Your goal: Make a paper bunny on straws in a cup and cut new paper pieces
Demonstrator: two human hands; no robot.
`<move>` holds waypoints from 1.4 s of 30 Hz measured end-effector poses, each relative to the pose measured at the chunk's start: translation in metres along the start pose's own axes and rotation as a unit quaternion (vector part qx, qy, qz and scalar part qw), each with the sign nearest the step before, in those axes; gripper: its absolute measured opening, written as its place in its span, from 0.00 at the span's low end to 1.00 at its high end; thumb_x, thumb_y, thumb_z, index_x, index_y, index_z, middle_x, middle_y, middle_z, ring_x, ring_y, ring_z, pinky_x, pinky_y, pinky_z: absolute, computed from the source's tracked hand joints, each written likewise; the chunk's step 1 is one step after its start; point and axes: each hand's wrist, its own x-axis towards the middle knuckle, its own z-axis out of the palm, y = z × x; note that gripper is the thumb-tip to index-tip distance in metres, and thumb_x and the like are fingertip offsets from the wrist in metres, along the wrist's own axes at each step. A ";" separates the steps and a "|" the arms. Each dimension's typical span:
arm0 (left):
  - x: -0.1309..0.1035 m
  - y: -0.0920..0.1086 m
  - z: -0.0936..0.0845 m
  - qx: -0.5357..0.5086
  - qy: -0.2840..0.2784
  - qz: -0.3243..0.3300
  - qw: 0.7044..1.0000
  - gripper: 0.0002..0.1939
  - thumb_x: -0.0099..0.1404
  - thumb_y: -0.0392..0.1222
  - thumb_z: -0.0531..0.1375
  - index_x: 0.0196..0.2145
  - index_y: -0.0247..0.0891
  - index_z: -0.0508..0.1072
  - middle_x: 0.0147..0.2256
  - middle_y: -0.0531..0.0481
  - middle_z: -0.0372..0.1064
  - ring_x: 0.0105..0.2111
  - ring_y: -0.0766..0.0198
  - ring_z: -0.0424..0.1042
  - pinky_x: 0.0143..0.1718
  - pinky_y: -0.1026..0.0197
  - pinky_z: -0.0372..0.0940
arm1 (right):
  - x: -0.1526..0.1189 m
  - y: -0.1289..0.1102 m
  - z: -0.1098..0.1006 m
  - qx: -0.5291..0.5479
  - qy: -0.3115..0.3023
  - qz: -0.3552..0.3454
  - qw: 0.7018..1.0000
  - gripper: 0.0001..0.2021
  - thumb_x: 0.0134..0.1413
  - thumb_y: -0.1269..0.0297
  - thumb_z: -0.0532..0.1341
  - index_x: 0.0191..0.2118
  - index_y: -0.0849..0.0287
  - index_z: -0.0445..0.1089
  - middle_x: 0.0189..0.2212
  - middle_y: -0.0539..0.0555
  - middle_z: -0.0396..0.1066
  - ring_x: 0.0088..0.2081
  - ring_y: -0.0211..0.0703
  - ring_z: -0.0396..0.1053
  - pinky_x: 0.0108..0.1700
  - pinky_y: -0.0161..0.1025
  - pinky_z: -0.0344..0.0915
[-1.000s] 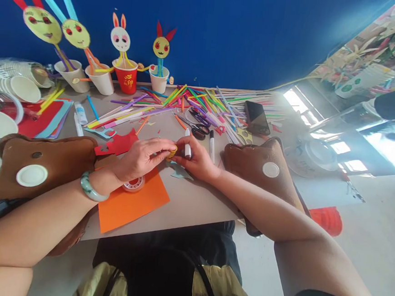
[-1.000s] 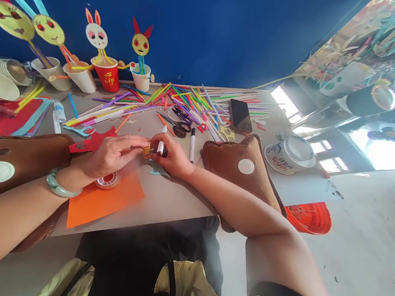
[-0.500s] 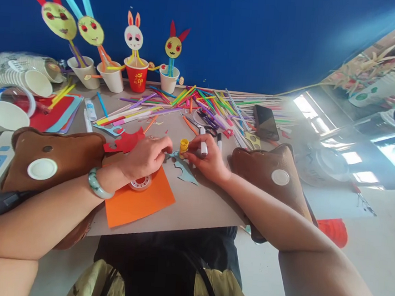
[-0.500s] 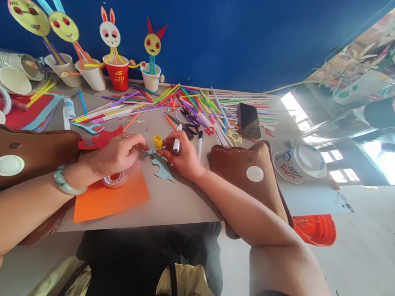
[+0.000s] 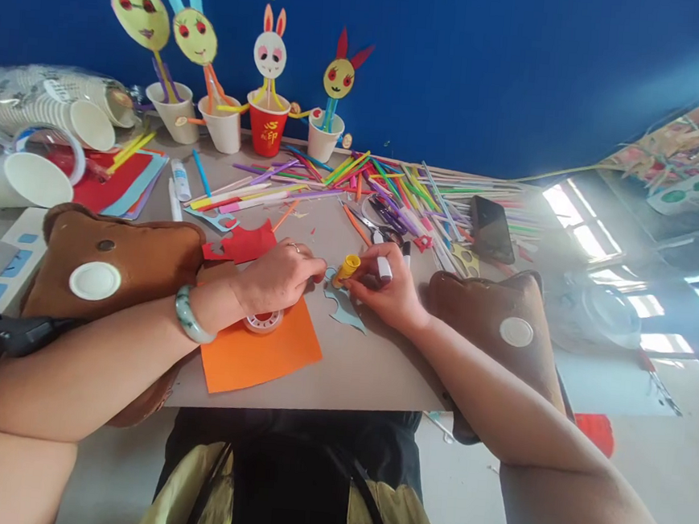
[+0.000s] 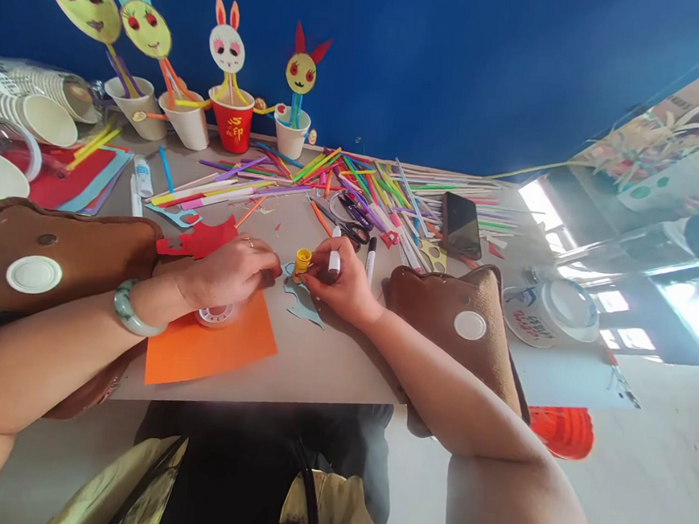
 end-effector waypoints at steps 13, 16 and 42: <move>-0.001 0.000 -0.001 0.006 -0.012 0.002 1.000 0.15 0.60 0.26 0.52 0.35 0.38 0.76 0.30 0.47 0.75 0.33 0.59 0.73 0.39 0.56 0.63 | 0.000 -0.001 -0.002 -0.055 0.002 -0.009 0.998 0.25 0.47 0.47 0.72 0.39 0.51 0.58 0.34 0.49 0.68 0.32 0.40 0.73 0.28 0.36 0.70; -0.001 0.001 -0.002 0.012 -0.015 0.004 1.000 0.16 0.59 0.26 0.51 0.36 0.38 0.76 0.30 0.47 0.75 0.33 0.59 0.73 0.39 0.56 0.63 | -0.001 0.001 -0.003 -0.061 0.002 -0.013 0.998 0.25 0.48 0.47 0.72 0.39 0.51 0.58 0.33 0.49 0.68 0.32 0.40 0.73 0.28 0.37 0.70; 0.000 0.004 -0.006 0.017 -0.022 -0.001 1.000 0.14 0.60 0.26 0.51 0.35 0.38 0.74 0.28 0.47 0.73 0.32 0.58 0.72 0.37 0.55 0.62 | -0.002 -0.002 -0.006 -0.087 0.008 -0.017 0.996 0.23 0.46 0.49 0.73 0.39 0.52 0.60 0.34 0.49 0.67 0.33 0.40 0.70 0.32 0.39 0.72</move>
